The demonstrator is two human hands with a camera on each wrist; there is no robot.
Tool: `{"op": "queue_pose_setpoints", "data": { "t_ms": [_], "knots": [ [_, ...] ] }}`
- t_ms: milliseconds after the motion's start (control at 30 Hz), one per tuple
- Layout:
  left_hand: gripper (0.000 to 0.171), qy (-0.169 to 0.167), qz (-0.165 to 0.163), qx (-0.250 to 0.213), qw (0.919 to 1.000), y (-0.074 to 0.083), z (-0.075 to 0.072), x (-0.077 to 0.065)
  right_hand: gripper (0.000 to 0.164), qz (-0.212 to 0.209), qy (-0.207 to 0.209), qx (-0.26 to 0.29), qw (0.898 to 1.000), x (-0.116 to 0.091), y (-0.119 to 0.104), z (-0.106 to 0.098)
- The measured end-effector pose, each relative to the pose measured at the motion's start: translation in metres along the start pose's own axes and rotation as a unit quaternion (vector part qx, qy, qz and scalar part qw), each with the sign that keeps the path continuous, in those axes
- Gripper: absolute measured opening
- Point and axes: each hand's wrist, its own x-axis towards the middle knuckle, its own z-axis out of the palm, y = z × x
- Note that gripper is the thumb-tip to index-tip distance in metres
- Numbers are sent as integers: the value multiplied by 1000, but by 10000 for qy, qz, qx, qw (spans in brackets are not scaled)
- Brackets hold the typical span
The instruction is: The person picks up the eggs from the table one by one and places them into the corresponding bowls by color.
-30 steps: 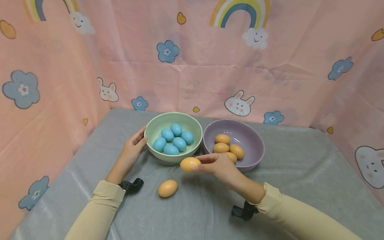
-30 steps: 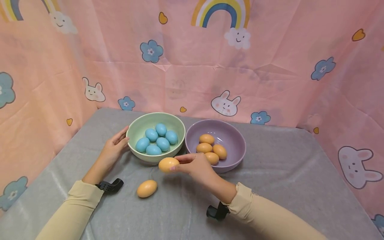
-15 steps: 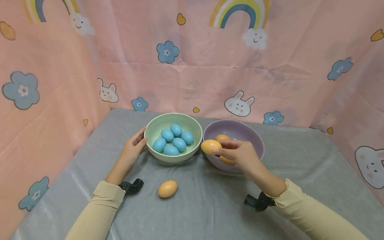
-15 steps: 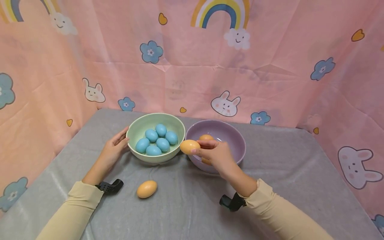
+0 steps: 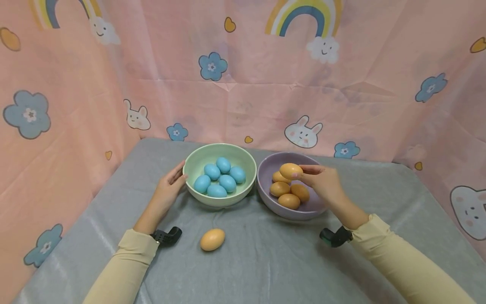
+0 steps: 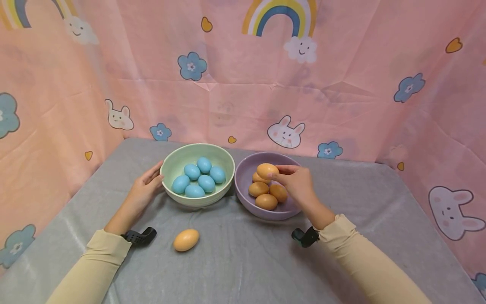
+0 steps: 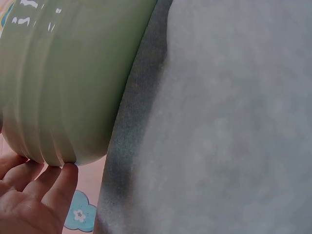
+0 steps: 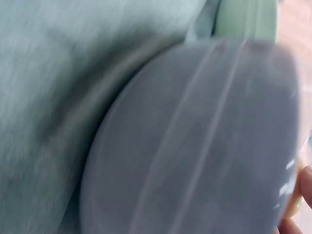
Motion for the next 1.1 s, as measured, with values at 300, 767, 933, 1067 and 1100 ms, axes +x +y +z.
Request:
{"op": "queue_pose_setpoints", "data": {
  "t_ms": [300,767,933,1067,1100],
  "knots": [
    [56,-4,-34,-57,10000,-1,0,-1,61,101,222,-516,9984,17,11,-7],
    [57,12,-33,-13,10000,0,0,0,52,88,362,-1124,9930,36,24,-6],
    [57,-17,-59,-48,10000,-1,-1,0,52,13,114,-1411,9899,42,28,-3],
    [56,-33,-86,-30,10000,-1,-1,0,51,65,-45,-1429,9897,44,29,0],
    [56,-34,-95,-26,9999,-1,-1,0,51,78,-75,-1447,9894,44,29,0]
  ]
}}
